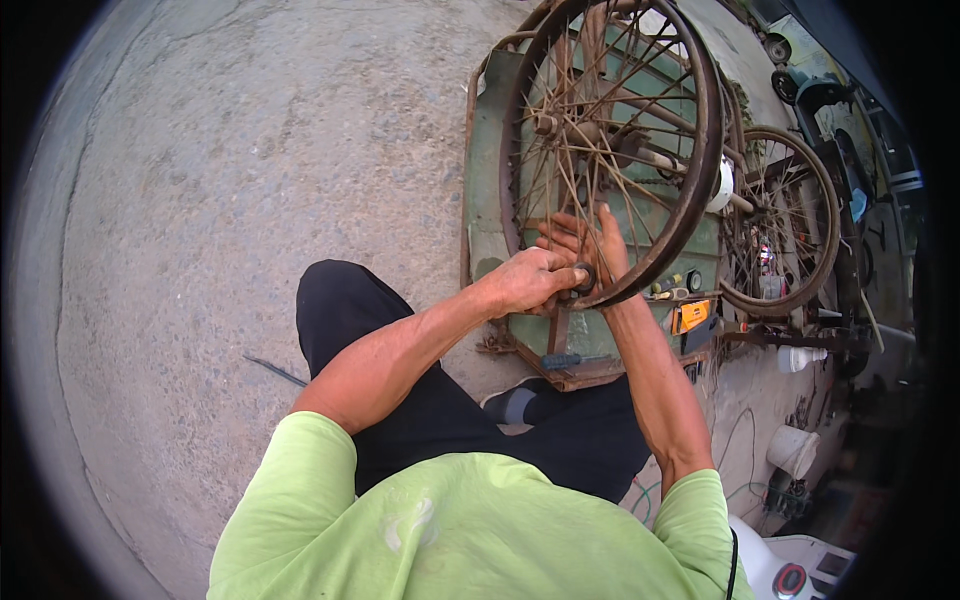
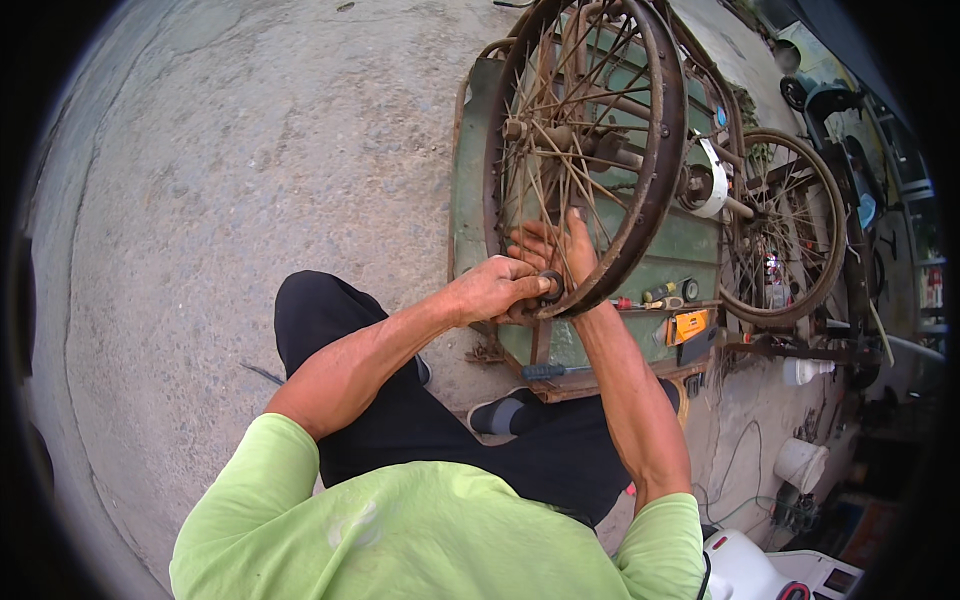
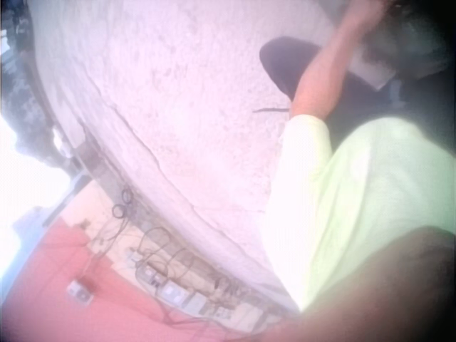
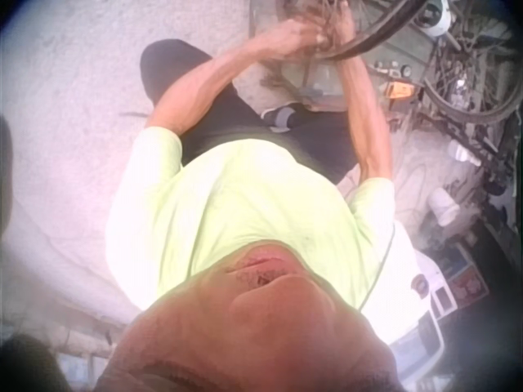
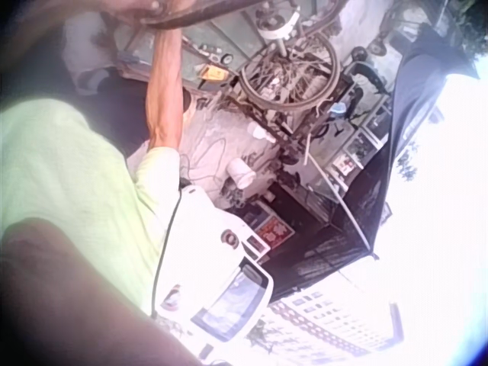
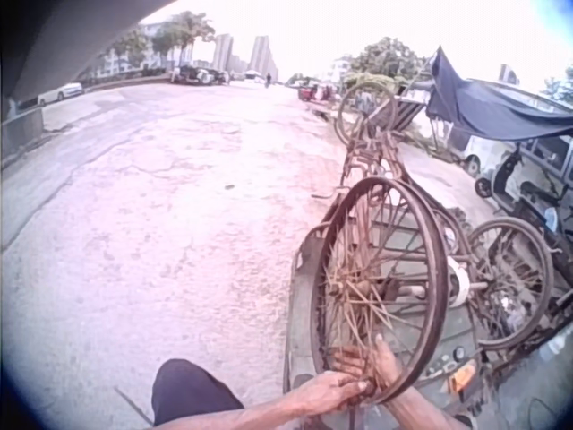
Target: The person sits on the ground and uses a wrench to tighten the spokes of a bicycle wheel. They rotate the wheel and adjust multiple spokes in sequence.
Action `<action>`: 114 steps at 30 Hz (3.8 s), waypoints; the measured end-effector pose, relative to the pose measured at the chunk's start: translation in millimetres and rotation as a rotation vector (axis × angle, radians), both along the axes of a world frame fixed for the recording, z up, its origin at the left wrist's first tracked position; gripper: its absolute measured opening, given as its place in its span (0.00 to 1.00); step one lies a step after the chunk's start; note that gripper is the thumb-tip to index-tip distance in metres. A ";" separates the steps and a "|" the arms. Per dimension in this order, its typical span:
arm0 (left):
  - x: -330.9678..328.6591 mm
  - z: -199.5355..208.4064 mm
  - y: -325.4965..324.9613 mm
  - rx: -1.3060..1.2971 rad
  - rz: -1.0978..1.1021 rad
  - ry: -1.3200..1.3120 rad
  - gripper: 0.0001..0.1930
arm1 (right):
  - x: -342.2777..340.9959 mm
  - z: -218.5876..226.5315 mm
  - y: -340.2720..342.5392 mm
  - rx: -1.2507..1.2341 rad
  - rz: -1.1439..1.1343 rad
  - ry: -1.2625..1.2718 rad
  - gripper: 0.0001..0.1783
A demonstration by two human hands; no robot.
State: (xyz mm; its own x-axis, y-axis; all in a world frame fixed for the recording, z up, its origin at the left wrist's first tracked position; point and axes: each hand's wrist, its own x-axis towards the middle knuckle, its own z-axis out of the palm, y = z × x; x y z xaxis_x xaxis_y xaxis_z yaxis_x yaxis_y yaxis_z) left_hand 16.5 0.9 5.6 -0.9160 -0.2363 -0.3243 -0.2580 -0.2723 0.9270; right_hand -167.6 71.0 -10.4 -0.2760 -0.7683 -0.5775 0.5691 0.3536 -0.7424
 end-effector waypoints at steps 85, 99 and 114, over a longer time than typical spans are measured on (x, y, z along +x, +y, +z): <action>-7.1 0.1 0.0 -0.391 0.097 0.209 0.20 | 23.2 7.3 47.9 -0.053 -0.143 0.044 0.18; -8.8 5.3 -3.6 -0.184 0.054 0.147 0.19 | 12.6 -9.0 54.2 -0.094 -0.162 -0.067 0.11; -16.9 -11.3 -10.7 -0.447 -0.006 0.112 0.23 | -2.1 -52.6 60.5 -0.172 -0.237 -0.059 0.13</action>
State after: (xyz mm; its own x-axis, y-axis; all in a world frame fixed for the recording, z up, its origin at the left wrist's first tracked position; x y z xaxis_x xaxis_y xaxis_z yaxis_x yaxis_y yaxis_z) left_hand -0.4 -9.8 -5.7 -0.9414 -0.3247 -0.0909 -0.1500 0.1616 0.9754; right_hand -169.7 131.5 -63.0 -0.4291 -0.7745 -0.4648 0.6649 0.0775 -0.7429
